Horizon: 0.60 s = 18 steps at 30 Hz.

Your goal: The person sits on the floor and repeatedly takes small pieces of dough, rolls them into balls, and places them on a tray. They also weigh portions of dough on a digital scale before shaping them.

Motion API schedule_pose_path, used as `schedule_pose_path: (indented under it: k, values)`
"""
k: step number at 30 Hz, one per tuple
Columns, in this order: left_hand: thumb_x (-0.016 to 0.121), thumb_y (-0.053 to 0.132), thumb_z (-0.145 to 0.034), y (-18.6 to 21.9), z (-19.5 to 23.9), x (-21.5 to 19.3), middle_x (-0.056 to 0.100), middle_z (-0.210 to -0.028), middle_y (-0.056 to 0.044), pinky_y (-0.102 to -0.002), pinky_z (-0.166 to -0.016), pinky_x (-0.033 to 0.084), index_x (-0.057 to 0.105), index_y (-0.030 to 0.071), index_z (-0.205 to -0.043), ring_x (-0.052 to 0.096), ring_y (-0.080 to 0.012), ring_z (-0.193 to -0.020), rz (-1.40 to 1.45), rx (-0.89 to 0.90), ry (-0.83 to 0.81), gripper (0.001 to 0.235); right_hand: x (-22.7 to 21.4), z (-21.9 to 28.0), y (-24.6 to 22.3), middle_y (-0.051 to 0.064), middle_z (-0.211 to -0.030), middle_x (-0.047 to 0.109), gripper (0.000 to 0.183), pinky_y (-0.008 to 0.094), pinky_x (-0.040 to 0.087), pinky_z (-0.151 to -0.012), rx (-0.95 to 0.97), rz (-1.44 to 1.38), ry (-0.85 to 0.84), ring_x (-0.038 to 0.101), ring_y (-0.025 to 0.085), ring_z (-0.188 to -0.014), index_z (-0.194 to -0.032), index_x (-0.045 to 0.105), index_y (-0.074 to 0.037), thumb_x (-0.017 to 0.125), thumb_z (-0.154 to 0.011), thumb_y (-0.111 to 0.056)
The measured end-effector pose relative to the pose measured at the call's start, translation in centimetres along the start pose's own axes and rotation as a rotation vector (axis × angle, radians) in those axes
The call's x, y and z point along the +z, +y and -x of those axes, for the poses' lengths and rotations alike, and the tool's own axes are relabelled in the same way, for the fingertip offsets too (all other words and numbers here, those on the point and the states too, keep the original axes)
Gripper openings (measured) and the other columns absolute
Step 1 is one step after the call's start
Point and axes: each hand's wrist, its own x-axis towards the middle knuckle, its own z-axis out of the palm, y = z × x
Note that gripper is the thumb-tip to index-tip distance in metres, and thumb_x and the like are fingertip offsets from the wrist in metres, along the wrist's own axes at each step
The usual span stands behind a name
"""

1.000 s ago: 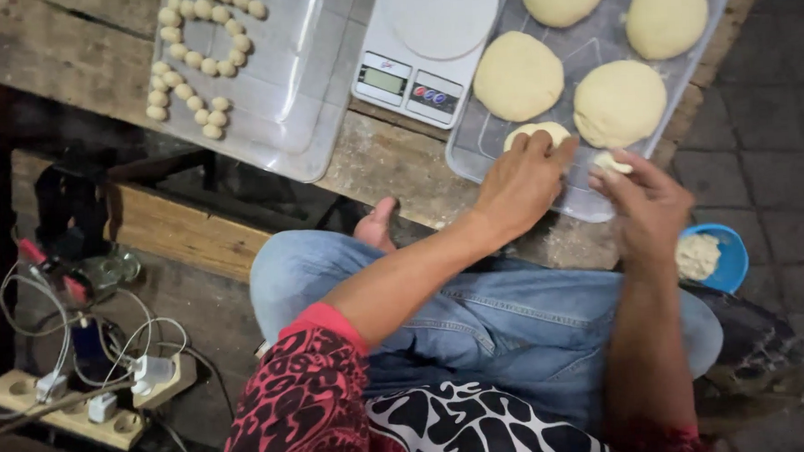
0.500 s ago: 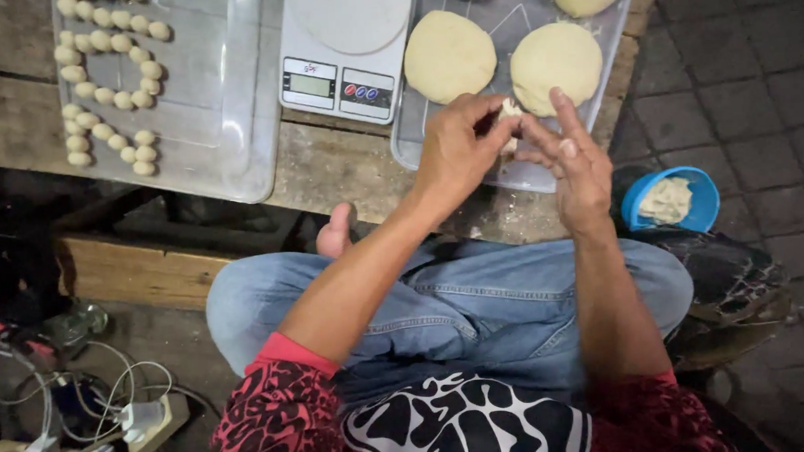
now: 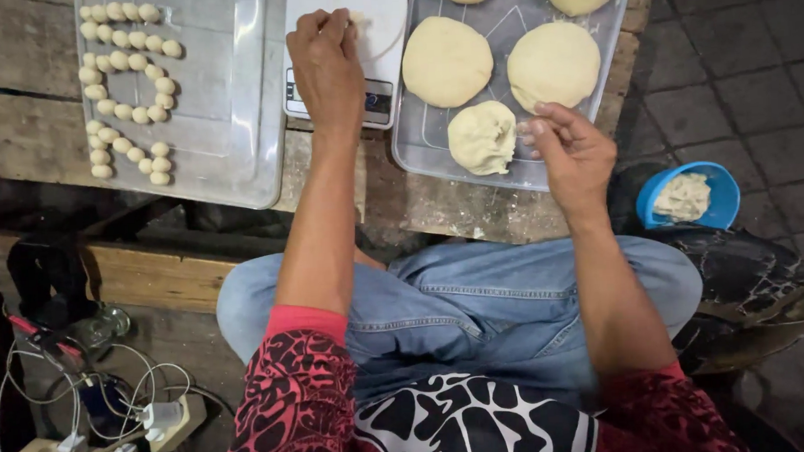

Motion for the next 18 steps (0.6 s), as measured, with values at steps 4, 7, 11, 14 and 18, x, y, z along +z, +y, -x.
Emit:
schedule_pose_path:
  k: [4, 7, 11, 14, 18]
  values:
    - [0.063, -0.003, -0.100, -0.7, 0.4, 0.3, 0.058, -0.127, -0.010, -0.045, -0.081, 0.057, 0.053, 0.009, -0.144, 0.056, -0.0334, -0.105, -0.164, 0.082, 0.000, 0.047, -0.6, -0.2, -0.4, 0.010, -0.104, 0.074, 0.016, 0.025, 0.057, -0.083, -0.069, 0.146, -0.058, 0.069, 0.014, -0.091, -0.117, 0.074, 0.001, 0.073, -0.103, -0.007]
    - [0.065, -0.008, -0.098, 3.5, 0.3, -1.7, 0.057, -0.127, -0.013, -0.044, -0.089, 0.056, 0.048, 0.008, -0.148, 0.058, -0.0330, -0.108, -0.119, 0.099, -0.006, 0.055, -1.3, -0.3, 0.0, 0.007, -0.111, 0.072, 0.019, 0.026, 0.055, -0.082, -0.075, 0.300, -0.138, 0.068, 0.015, -0.098, -0.116, 0.077, -0.003, 0.078, -0.099, -0.011]
    - [0.064, -0.008, -0.088, 9.0, 0.9, -3.0, 0.063, -0.122, -0.015, -0.041, -0.098, 0.056, 0.067, 0.003, -0.130, 0.063, -0.0324, -0.114, 0.145, 0.067, -0.309, 0.044, -1.1, -0.2, 0.1, 0.010, -0.118, 0.071, 0.036, 0.030, 0.055, -0.080, -0.149, 0.393, -0.240, 0.068, 0.017, -0.086, -0.123, 0.075, -0.004, 0.088, -0.092, -0.014]
    - [0.061, -0.003, -0.090, 13.4, 3.0, -3.3, 0.064, -0.106, -0.013, -0.045, -0.077, 0.054, 0.073, 0.006, -0.112, 0.066, -0.0301, -0.097, 0.097, 0.070, -0.678, 0.027, -0.8, 0.0, 0.2, 0.009, -0.109, 0.074, 0.039, 0.028, 0.057, -0.069, -0.185, 0.477, -0.229, 0.067, 0.014, -0.071, -0.109, 0.076, -0.002, 0.097, -0.082, -0.021]
    - [0.054, -0.009, -0.085, 13.9, 7.0, -0.3, 0.062, -0.105, -0.016, -0.048, -0.070, 0.052, 0.070, 0.001, -0.106, 0.063, -0.0350, -0.095, 0.080, 0.192, -0.840, 0.028, -1.2, 0.4, 1.6, 0.010, -0.104, 0.072, 0.033, 0.031, 0.054, -0.068, -0.162, 0.547, -0.316, 0.068, 0.020, -0.076, -0.112, 0.075, -0.003, 0.092, -0.084, -0.007]
